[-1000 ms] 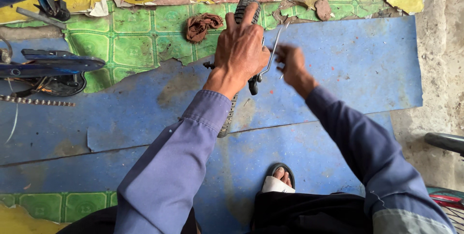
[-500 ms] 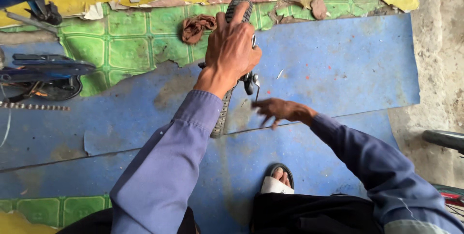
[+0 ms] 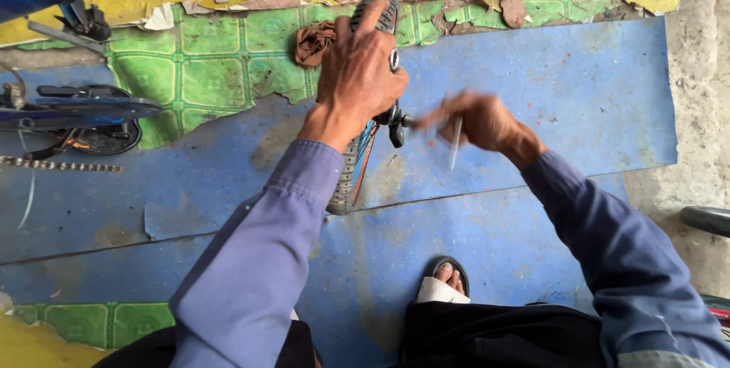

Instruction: The person removes the rear wheel from a blue bicycle using a wrench, then places it on the floor. They proceed to loosen the axle nuts and remove the cassette from the wheel hub using a chain whip and cassette tool. The wheel is then set aside.

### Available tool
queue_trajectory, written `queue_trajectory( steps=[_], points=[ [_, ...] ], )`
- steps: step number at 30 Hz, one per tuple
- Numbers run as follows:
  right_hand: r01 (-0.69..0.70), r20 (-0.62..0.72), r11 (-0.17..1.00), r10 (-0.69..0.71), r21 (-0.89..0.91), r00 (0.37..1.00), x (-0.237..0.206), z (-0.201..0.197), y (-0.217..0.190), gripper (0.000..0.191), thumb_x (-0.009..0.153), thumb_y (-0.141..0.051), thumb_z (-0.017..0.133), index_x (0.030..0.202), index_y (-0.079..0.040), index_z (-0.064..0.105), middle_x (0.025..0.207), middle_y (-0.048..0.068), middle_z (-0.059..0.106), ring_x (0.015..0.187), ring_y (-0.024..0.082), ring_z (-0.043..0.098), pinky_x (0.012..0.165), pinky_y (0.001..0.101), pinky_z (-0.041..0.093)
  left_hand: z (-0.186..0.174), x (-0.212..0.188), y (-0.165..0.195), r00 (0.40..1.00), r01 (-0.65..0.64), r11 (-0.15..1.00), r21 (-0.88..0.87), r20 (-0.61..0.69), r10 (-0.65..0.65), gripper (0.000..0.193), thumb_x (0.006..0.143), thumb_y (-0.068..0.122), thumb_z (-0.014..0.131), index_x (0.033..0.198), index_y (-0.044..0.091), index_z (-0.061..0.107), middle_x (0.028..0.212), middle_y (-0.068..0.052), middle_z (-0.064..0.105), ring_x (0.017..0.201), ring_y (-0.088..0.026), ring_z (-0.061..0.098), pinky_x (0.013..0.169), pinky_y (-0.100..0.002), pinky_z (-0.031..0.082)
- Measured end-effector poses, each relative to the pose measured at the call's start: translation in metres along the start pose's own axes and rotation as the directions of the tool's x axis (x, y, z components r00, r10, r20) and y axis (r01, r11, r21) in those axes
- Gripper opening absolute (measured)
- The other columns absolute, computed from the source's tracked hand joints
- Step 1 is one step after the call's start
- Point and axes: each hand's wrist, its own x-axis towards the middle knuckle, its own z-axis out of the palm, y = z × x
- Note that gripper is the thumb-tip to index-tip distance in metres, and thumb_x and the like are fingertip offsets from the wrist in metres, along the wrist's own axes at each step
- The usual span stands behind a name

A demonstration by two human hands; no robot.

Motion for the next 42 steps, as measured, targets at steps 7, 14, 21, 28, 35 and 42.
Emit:
queue_trajectory(
  steps=[7,14,21,28,35,42],
  points=[
    [-0.632,-0.281,0.745,0.572,-0.215,0.770,0.011,0.041,0.037,0.059,0.096,-0.015,0.040,0.155,-0.010,0.035,0.143,0.003,0.056,0.074,0.018,0.073,0.062,0.0315,0.058,-0.005,-0.004,-0.015,1.000,-0.004,0.996,-0.089,-0.003,0.004,0.016,0.069,0.014,0.077,0.072,0.000,0.070,0.155,-0.008,0.046,0.114,-0.036,0.053,0.079,-0.043,0.060],
    [-0.239,-0.466,0.846,0.474,0.478,0.747,0.052,0.012,0.047,0.026,0.104,-0.029,0.050,0.111,-0.005,0.058,0.096,0.004,0.068,0.069,0.014,0.058,0.054,0.0280,0.045,-0.003,-0.008,-0.012,0.999,-0.025,0.999,-0.042,-0.047,0.023,0.024,0.069,0.018,0.080,0.068,-0.001,0.066,0.155,-0.009,0.046,0.118,-0.042,0.053,0.082,-0.049,0.059],
    [0.062,-0.639,0.941,0.177,0.333,0.748,0.052,0.026,0.032,0.016,0.088,0.000,0.069,0.098,-0.009,0.061,0.080,0.000,0.064,0.058,0.007,0.047,0.050,0.0242,0.035,-0.005,-0.008,-0.010,0.996,-0.052,0.997,-0.052,-0.069,0.048,0.021,0.071,0.017,0.079,0.074,-0.001,0.070,0.154,-0.009,0.047,0.115,-0.041,0.054,0.086,-0.051,0.057],
    [-0.023,-0.103,0.618,-0.094,-0.786,0.990,0.002,0.009,0.011,0.013,0.087,-0.004,0.067,0.096,-0.009,0.075,0.092,0.005,0.077,0.080,0.018,0.072,0.069,0.0309,0.059,-0.008,-0.003,-0.018,1.000,-0.007,0.998,-0.065,-0.013,0.006,0.019,0.070,0.016,0.077,0.073,-0.002,0.070,0.154,-0.008,0.047,0.114,-0.039,0.054,0.085,-0.049,0.057],
    [-0.183,-0.199,0.274,-0.033,-0.944,0.979,-0.005,-0.001,0.059,0.024,0.092,-0.023,0.066,0.107,-0.009,0.080,0.099,0.012,0.080,0.082,0.024,0.075,0.074,0.0372,0.059,-0.010,-0.007,-0.029,0.998,-0.032,0.997,-0.074,-0.048,0.028,0.021,0.070,0.019,0.080,0.075,0.000,0.073,0.153,-0.008,0.048,0.112,-0.038,0.054,0.087,-0.052,0.054],
    [-0.413,-0.547,0.896,0.267,-0.163,0.794,0.048,0.040,0.046,0.055,0.105,-0.047,0.050,0.097,0.004,0.070,0.077,0.008,0.069,0.061,0.013,0.060,0.050,0.0311,0.047,-0.005,-0.007,-0.028,1.000,0.002,0.996,-0.088,-0.024,-0.005,0.022,0.069,0.017,0.078,0.073,-0.003,0.070,0.154,-0.008,0.047,0.114,-0.039,0.054,0.091,-0.052,0.050]
  ],
)
